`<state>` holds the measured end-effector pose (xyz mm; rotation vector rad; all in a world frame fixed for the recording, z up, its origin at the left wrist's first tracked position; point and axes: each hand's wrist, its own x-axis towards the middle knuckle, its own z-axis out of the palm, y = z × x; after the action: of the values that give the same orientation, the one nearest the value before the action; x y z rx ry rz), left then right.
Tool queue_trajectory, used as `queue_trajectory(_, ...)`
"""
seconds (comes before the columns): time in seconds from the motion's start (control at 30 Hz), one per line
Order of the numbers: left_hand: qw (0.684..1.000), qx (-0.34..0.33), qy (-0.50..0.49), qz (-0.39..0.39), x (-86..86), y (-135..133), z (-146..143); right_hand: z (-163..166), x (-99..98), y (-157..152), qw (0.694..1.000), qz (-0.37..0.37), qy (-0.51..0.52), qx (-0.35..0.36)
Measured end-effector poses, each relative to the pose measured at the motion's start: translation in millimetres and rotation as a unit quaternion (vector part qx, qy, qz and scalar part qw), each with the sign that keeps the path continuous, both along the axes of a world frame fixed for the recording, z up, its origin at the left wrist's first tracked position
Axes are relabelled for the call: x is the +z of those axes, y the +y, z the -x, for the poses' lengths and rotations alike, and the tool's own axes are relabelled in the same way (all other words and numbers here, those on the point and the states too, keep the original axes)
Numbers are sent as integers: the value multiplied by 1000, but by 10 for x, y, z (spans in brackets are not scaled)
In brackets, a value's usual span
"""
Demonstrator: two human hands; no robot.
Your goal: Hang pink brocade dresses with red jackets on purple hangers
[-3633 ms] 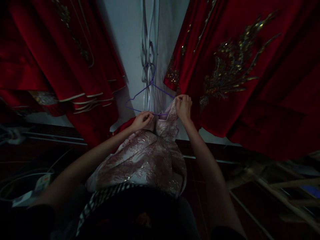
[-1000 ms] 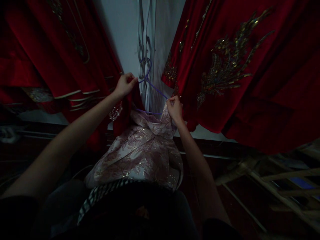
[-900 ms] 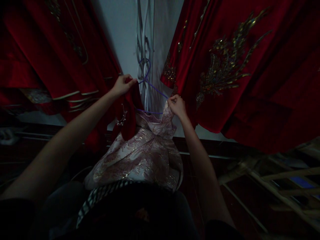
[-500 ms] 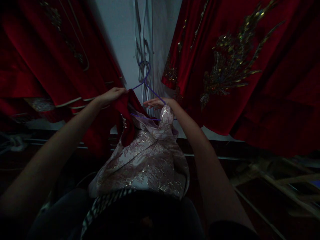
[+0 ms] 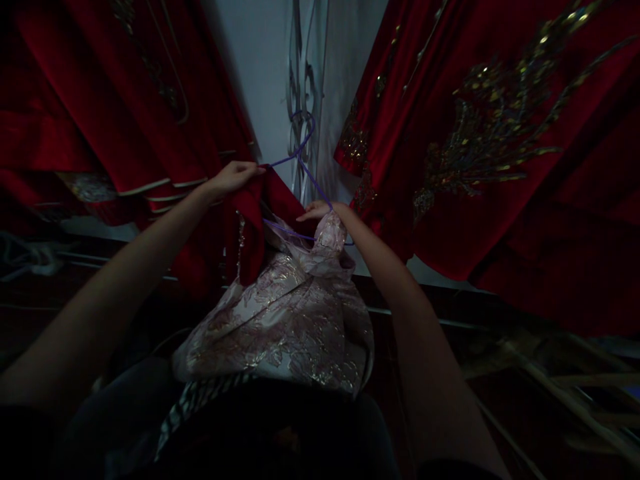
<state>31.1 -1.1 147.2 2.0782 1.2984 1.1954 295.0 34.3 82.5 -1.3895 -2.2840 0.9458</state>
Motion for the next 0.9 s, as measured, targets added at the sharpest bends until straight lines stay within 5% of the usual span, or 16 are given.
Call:
queue_trajectory(0.07,995,-5,88,-44,-73,17,64,-129,66,27,979,-164,43,-110)
queue_trajectory(0.17,973,11,200,-117,-179,44,130,-400,230,-52,907,-352,72,-222)
queue_trajectory(0.3,956,26,254,-147,-260,67,115,-868,332,-301,848,-445,11,-287)
queue_trajectory(0.43,946,28,276,-165,-330,73,60,-1364,237,-547,822,-455,-38,-340)
queue_trajectory(0.63,943,89,251,-199,-543,-50,-62,-1596,160,-1000,863,-423,-3,-276)
queue_trajectory(0.77,952,98,227,-181,-645,-130,-173,-1286,154,-1245,901,-379,64,-202)
queue_trajectory(0.9,954,105,222,-175,-680,-163,-254,-872,28,-1121,924,-324,119,-166)
